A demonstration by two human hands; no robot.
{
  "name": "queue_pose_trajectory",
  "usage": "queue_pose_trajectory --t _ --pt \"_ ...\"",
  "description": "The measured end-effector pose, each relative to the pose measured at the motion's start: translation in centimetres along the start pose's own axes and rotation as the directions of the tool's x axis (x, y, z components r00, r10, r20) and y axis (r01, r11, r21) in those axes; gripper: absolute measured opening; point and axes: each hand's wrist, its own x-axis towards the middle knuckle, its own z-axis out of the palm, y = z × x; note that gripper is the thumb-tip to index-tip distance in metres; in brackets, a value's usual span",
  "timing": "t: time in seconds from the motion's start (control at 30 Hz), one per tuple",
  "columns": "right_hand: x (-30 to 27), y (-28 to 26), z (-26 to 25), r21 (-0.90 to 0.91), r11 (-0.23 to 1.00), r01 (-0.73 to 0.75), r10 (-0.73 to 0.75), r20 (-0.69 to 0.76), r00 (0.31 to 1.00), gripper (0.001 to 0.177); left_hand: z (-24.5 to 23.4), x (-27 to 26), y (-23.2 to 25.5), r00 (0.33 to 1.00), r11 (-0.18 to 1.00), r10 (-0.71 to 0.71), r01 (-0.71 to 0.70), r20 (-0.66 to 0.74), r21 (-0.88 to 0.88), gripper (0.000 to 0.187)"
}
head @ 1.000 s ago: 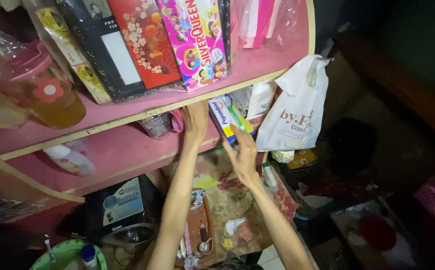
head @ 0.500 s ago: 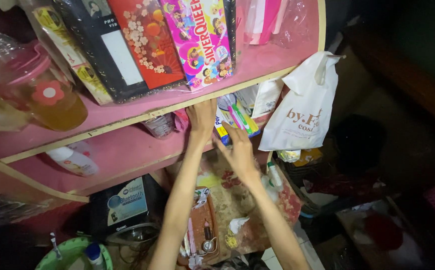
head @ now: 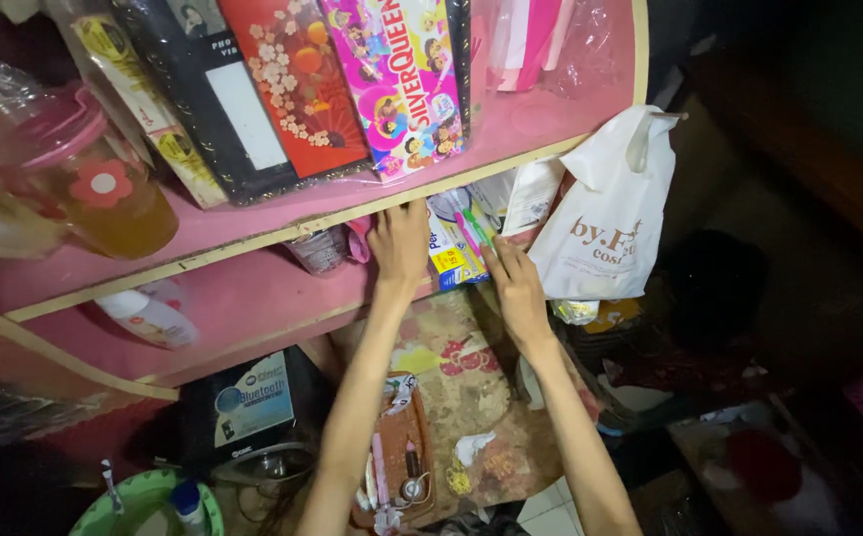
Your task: Tidying and organizing various household items on shelves and under a desk.
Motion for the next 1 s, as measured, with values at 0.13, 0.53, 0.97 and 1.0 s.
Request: queue_pose_trajectory --t 0.13,0.53,0.97,1.0 --pt "0.0 -0.4 -0.1 -0.004 1.000 0.010 -0.010 -0.040 0.999 0.056 -5.4 -3.0 1.7 0.995 0.999 0.023 -0.027 -0.099 -0.039 0.048" --pt "1.3 -0.5 0.3 -0.055 0.958 0.282 -0.286 -0.079 0.955 0.048 -7.1 -10.1 2.3 0.982 0.963 -0.146 0.113 -0.121 -0.244 0.028" --pt "0.3 0.0 -2.0 -0.040 0.983 0.181 -0.185 -0.196 0.963 0.043 -8.4 -8.2 4.0 0.947 0.913 -0.306 0.321 0.096 -0.251 0.037" --pt "0.2 0.0 -1.8 -0.041 0.981 0.188 -0.193 -0.176 0.965 0.045 -8.9 -8.0 4.3 0.928 0.892 -0.340 0.370 0.154 -0.260 0.044"
